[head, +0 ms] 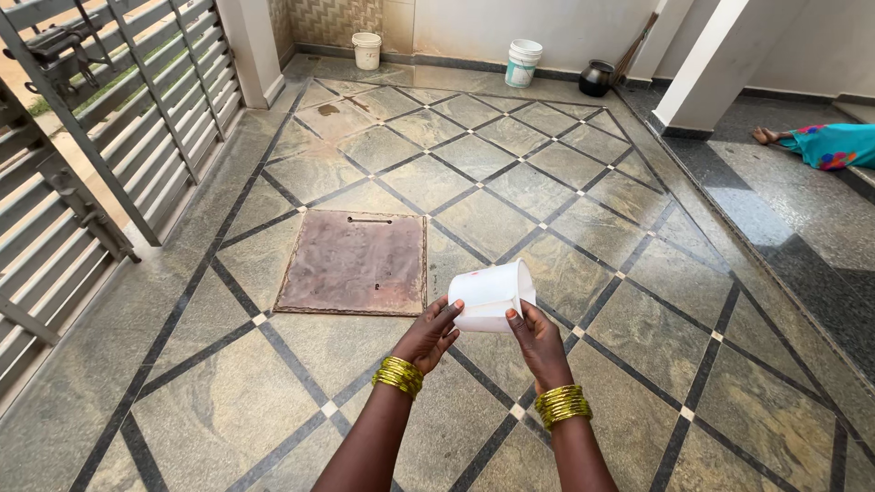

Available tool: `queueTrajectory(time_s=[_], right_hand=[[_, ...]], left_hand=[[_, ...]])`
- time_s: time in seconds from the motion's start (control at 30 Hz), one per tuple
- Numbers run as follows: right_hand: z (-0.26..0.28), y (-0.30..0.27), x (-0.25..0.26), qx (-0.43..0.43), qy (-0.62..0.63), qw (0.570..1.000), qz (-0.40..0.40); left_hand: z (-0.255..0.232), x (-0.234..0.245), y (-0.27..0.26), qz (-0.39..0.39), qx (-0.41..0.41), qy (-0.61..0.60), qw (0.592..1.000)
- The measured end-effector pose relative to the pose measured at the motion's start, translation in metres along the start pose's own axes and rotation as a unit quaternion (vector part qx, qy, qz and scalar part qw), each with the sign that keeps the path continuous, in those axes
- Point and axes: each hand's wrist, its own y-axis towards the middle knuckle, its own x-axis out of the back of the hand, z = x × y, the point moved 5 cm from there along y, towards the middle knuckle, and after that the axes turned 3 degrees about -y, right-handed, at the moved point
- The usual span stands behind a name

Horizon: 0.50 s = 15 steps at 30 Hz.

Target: The person waters several potted plants on a tiled balcony using a white plastic jug. They pour water into the soil of each plant, then walk to a tiled area with wall taps to refill the jug from a bucket before returning to water more plants.

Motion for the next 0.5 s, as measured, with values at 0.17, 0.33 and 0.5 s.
queueTrajectory(time_s=[0.17, 0.33, 0.5], right_hand=[[-0.004, 0.071, 0.005, 0.036, 0.002, 0.999, -0.004], [-0.008, 0.149, 0.002, 0.060, 0.030, 0.997, 0.033], [-0.013, 0.201, 0.007, 0.027, -0.028, 0.997, 0.063]], left_hand=[[-0.010, -0.005, 0.060, -0.012, -0.021, -0.018, 1.000], [-0.037, -0.007, 0.117, -0.014, -0.047, -0.036, 0.998], [-0.031, -0.001, 0.156, -0.068, -0.041, -0.042, 0.996]])
